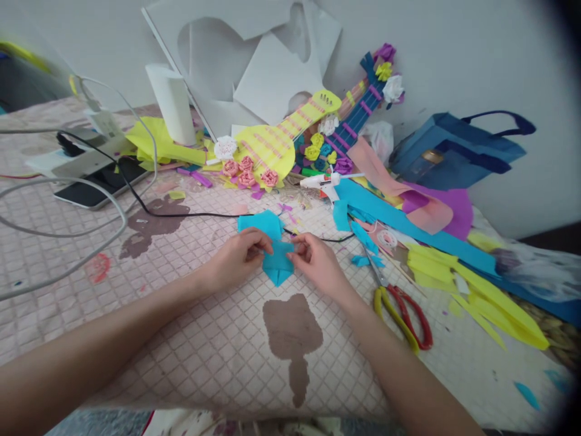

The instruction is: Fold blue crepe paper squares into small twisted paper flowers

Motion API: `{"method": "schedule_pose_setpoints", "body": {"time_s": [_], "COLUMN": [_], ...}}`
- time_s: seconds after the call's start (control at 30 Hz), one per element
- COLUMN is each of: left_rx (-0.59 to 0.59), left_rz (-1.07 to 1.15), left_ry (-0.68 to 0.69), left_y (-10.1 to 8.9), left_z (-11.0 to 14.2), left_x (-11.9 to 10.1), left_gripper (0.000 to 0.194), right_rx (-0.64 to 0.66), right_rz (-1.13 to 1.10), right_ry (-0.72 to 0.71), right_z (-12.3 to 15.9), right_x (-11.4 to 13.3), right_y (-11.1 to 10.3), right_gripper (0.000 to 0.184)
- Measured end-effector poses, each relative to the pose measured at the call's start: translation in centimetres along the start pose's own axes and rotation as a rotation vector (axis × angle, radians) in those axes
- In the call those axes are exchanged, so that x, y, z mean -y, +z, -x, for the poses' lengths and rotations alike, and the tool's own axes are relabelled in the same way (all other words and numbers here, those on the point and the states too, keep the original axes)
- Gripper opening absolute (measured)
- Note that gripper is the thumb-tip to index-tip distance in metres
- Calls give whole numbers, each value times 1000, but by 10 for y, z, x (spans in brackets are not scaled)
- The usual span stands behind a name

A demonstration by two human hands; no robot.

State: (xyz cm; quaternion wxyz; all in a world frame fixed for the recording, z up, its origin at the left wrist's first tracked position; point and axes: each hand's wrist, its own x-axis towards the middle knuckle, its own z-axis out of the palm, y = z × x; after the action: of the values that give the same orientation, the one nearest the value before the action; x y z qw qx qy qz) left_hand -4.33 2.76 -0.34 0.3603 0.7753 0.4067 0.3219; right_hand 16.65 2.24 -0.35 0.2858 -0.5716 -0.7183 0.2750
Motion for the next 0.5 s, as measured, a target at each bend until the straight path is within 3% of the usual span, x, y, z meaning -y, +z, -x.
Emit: {"method": "schedule_pose_setpoints", "body": {"time_s": [0.13, 0.27, 0.37, 0.5], "left_rx": [-48, -140, -185, -93], "left_rz": [3, 21, 105, 319], "left_ry": [-3, -30, -104, -126], "left_y": [1, 3, 4, 2], "left_z": [0, 0, 0, 0], "left_x": [1, 0, 0, -3], "left_gripper": [25, 19, 32, 52], "right_rx": [-19, -6, 48, 83], "right_rz": [31, -92, -348, -761], "right_ry": [7, 7, 62, 215], "right_z": [-3, -2, 2, 9], "right_x": [-1, 0, 6, 18], "right_y": [3, 1, -4, -10], "right_gripper": [13, 9, 14, 22]}}
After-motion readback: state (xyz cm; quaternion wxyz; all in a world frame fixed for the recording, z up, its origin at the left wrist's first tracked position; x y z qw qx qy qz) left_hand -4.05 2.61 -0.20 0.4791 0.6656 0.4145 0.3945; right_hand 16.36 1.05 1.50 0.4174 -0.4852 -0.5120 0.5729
